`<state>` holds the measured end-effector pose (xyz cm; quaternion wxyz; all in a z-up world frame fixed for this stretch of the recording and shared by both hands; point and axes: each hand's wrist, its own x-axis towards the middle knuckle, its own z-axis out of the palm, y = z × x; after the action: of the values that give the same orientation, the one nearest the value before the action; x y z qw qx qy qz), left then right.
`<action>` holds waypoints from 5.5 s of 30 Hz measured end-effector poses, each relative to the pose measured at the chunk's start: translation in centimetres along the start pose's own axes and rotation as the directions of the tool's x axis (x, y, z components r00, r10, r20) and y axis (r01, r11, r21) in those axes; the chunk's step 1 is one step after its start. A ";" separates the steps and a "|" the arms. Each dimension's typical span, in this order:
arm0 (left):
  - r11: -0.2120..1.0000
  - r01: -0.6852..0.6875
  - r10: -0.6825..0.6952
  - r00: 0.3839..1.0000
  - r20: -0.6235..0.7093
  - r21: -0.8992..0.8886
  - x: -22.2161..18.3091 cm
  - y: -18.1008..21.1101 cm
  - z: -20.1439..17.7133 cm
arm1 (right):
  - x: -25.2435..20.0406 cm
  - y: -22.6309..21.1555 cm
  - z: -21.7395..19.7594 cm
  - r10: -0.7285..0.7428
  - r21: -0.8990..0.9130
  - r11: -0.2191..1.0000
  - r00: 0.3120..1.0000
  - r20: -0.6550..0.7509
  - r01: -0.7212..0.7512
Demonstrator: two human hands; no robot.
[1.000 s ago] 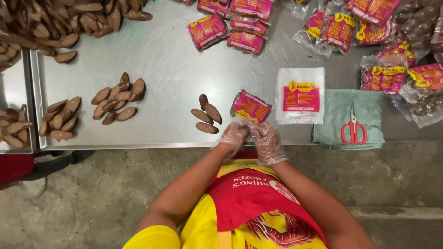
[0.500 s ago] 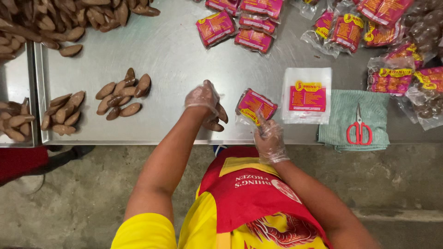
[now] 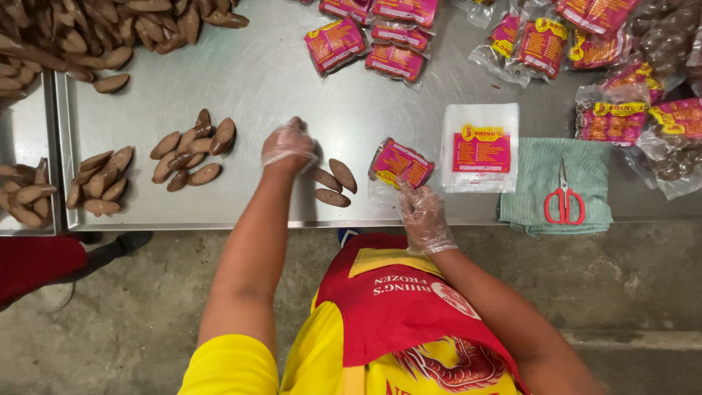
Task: The person places brown, oblong food items into small plastic bags on a metal table. They fold the top of the bags to seal them and place the finished packages into a pile. The person wears gloves and a red apron while working.
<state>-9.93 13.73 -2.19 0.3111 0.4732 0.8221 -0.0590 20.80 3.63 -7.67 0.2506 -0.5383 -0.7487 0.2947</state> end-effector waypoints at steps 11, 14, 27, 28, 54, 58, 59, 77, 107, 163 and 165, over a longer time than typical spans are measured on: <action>0.227 0.020 0.013 1.000 0.023 -0.974 -7.1 -5.1 3.5 | -0.5 1.4 0.4 0.020 0.093 0.996 0.999 -0.041 -0.016; 0.383 0.217 -0.009 0.973 0.231 -0.898 -12.2 -3.2 5.8 | -0.7 1.8 1.1 -0.004 -0.002 1.000 0.993 -0.118 0.004; 0.124 0.242 0.029 0.969 0.247 -0.962 -11.7 7.7 16.5 | -0.7 4.8 2.1 -0.186 -0.132 0.973 0.982 0.024 0.187; 0.049 0.225 0.040 0.973 0.227 -0.973 -11.1 7.8 17.3 | -0.6 4.8 2.0 -0.183 -0.129 0.974 0.983 0.023 0.184; 0.903 -0.384 0.422 0.876 -0.234 0.193 -8.0 3.5 8.7 | -1.0 2.8 2.5 -0.102 -0.202 0.977 0.980 -0.172 0.067; 0.916 -0.336 0.333 0.941 -0.054 -0.221 -9.0 1.4 8.4 | -0.6 2.6 2.6 -0.094 -0.197 0.978 0.988 -0.122 0.069; 0.892 -0.238 0.283 0.957 0.065 -0.385 -9.9 0.0 8.0 | -0.4 2.3 2.5 -0.105 -0.216 0.973 0.986 -0.127 0.076; -0.411 0.395 0.344 0.902 0.261 -0.822 -11.1 2.8 19.7 | 1.4 3.9 3.6 -0.387 -0.125 0.920 0.912 -0.136 0.372; 0.852 -0.510 0.519 0.852 0.065 -0.115 -7.0 -3.1 4.7 | 0.6 1.7 2.6 -0.237 -0.221 0.953 0.964 -0.118 0.207; 0.656 -0.754 0.752 0.657 -0.050 -0.035 -9.8 -4.2 10.7 | -1.8 1.3 2.6 0.041 0.047 0.998 0.968 -0.247 -0.030; 0.749 -0.569 0.617 0.786 0.045 -0.338 -10.5 -3.7 11.6 | -1.9 1.6 2.6 0.027 -0.019 0.999 0.968 -0.248 -0.033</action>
<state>-3.94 -0.61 -6.20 0.4454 0.6498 0.6009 0.1351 20.67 1.76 -10.74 0.3313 -0.5850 -0.7066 0.2206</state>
